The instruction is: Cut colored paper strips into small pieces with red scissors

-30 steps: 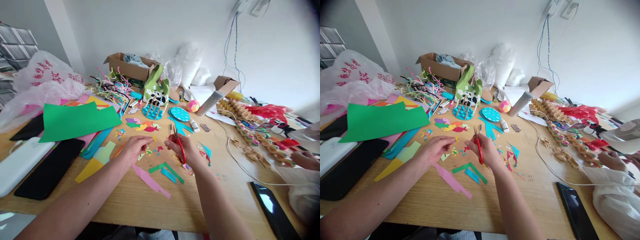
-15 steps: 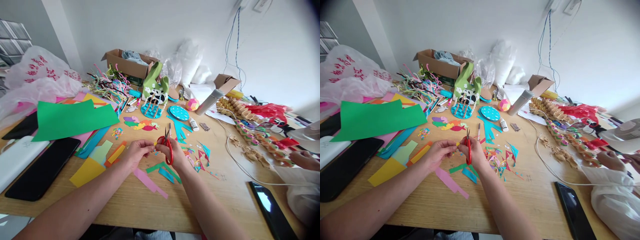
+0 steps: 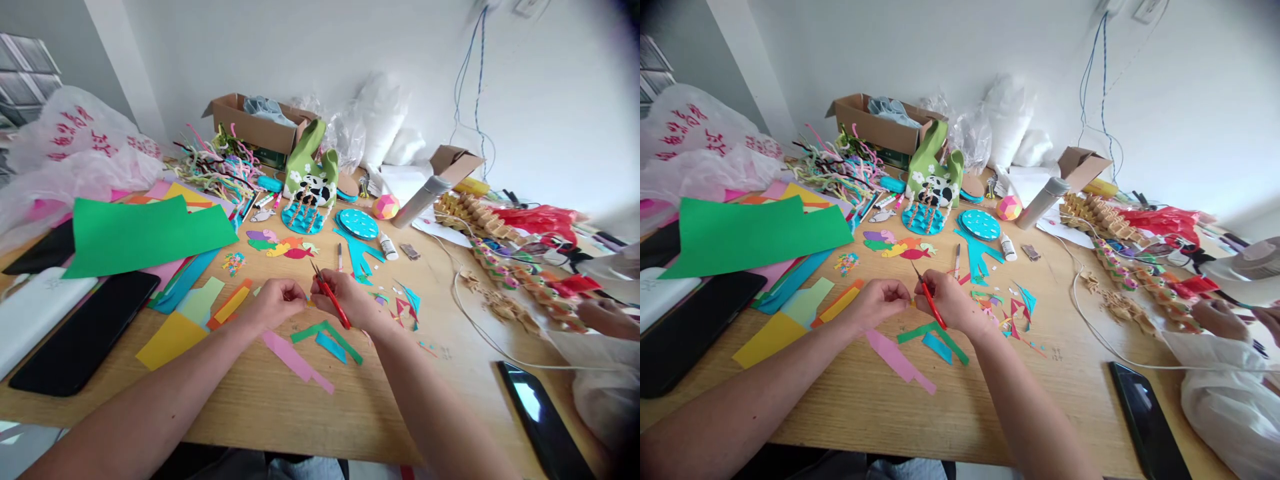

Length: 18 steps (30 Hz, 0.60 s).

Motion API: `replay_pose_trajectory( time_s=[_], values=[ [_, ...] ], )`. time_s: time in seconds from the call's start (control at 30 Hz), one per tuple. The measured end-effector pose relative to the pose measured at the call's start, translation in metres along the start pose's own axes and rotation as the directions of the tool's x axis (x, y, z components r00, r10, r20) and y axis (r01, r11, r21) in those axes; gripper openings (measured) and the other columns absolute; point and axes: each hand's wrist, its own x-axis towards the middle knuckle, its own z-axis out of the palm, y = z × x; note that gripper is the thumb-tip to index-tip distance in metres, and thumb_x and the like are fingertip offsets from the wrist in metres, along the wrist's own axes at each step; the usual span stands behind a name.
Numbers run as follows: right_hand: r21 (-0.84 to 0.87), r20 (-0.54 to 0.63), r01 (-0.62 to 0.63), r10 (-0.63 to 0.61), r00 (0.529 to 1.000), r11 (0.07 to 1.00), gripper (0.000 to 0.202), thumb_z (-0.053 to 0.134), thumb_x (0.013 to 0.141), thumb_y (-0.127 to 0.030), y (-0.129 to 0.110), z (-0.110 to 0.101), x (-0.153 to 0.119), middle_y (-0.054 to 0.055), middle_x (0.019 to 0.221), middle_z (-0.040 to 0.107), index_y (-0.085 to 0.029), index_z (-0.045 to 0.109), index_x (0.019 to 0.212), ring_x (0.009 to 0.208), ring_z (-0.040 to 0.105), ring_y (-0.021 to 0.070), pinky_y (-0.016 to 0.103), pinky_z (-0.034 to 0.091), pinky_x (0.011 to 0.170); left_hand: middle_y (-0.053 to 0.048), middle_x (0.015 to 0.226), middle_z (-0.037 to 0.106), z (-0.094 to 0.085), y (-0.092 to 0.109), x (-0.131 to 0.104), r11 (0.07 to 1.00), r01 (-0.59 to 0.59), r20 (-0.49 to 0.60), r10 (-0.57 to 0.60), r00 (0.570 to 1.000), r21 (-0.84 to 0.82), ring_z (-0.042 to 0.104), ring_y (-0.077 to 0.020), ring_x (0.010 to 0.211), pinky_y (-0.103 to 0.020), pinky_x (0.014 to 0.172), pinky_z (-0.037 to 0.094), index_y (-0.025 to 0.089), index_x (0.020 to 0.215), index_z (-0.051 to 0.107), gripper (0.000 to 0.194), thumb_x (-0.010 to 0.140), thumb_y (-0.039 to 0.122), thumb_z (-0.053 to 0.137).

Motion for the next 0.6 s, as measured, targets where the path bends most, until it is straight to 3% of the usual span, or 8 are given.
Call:
replay_pose_trajectory(
  time_s=[0.1, 0.17, 0.2, 0.27, 0.37, 0.6],
  values=[
    [0.040, -0.196, -0.013, 0.021, 0.980, 0.999, 0.016, 0.061, 0.075, -0.029, -0.006, -0.003, -0.004, -0.001, 0.065, 0.057, -0.017, 0.050, 0.072, 0.058, 0.050, 0.0118, 0.022, 0.038, 0.053, 0.001, 0.057, 0.059, 0.000, -0.001, 0.000, 0.994, 0.053, 0.020, -0.051, 0.998, -0.094, 0.050, -0.0105, 0.053, -0.023, 0.053, 0.036, 0.016, 0.061, 0.064, 0.005, 0.062, 0.020, 0.066],
    [0.035, -0.401, -0.059, 0.068, 0.914, 0.998, 0.025, 0.062, 0.079, -0.039, -0.010, -0.003, -0.010, 0.000, 0.063, 0.057, -0.018, 0.050, 0.073, 0.056, 0.052, 0.0126, 0.023, 0.038, 0.053, 0.001, 0.057, 0.060, 0.000, 0.000, 0.001, 0.964, 0.099, 0.018, -0.097, 0.995, -0.246, 0.052, -0.0105, 0.053, -0.024, 0.054, 0.040, 0.015, 0.062, 0.064, 0.008, 0.062, 0.023, 0.069],
    [0.039, -0.447, -0.082, 0.091, 0.890, 0.996, 0.029, 0.061, 0.081, -0.044, -0.011, -0.002, -0.014, 0.001, 0.063, 0.059, -0.017, 0.052, 0.075, 0.057, 0.054, 0.0136, 0.023, 0.039, 0.052, 0.000, 0.058, 0.062, -0.001, 0.001, 0.001, 0.935, 0.117, 0.006, -0.123, 0.992, -0.333, 0.054, -0.0109, 0.054, -0.025, 0.056, 0.042, 0.015, 0.063, 0.065, 0.010, 0.062, 0.023, 0.070],
    [0.058, -0.412, -0.095, 0.111, 0.905, 0.994, 0.036, 0.059, 0.082, -0.051, -0.010, 0.003, -0.020, 0.002, 0.060, 0.060, -0.017, 0.052, 0.073, 0.055, 0.058, 0.0150, 0.023, 0.040, 0.050, -0.003, 0.062, 0.066, -0.002, 0.003, 0.002, 0.863, 0.129, -0.037, -0.168, 0.985, -0.488, 0.058, -0.0120, 0.057, -0.025, 0.059, 0.045, 0.014, 0.065, 0.065, 0.014, 0.060, 0.024, 0.073],
    [0.095, -0.226, -0.116, 0.135, 0.965, 0.989, 0.043, 0.058, 0.082, -0.058, -0.001, 0.020, -0.023, 0.003, 0.058, 0.061, -0.017, 0.052, 0.069, 0.049, 0.058, 0.0144, 0.022, 0.039, 0.045, -0.005, 0.066, 0.069, -0.003, 0.004, 0.003, 0.780, 0.092, -0.103, -0.196, 0.975, -0.619, 0.064, -0.0144, 0.064, -0.026, 0.066, 0.049, 0.013, 0.065, 0.065, 0.017, 0.057, 0.022, 0.077],
    [0.031, -0.117, -0.138, 0.140, 0.983, 0.990, 0.050, 0.054, 0.081, -0.064, 0.014, 0.049, -0.021, 0.002, 0.048, 0.058, -0.018, 0.051, 0.063, 0.044, 0.054, 0.0132, 0.020, 0.034, 0.041, -0.005, 0.067, 0.070, -0.002, 0.004, 0.002, 0.710, 0.043, -0.129, -0.188, 0.974, -0.703, 0.066, -0.0148, 0.065, -0.028, 0.069, 0.052, 0.013, 0.067, 0.064, 0.017, 0.058, 0.019, 0.077]
  ],
)
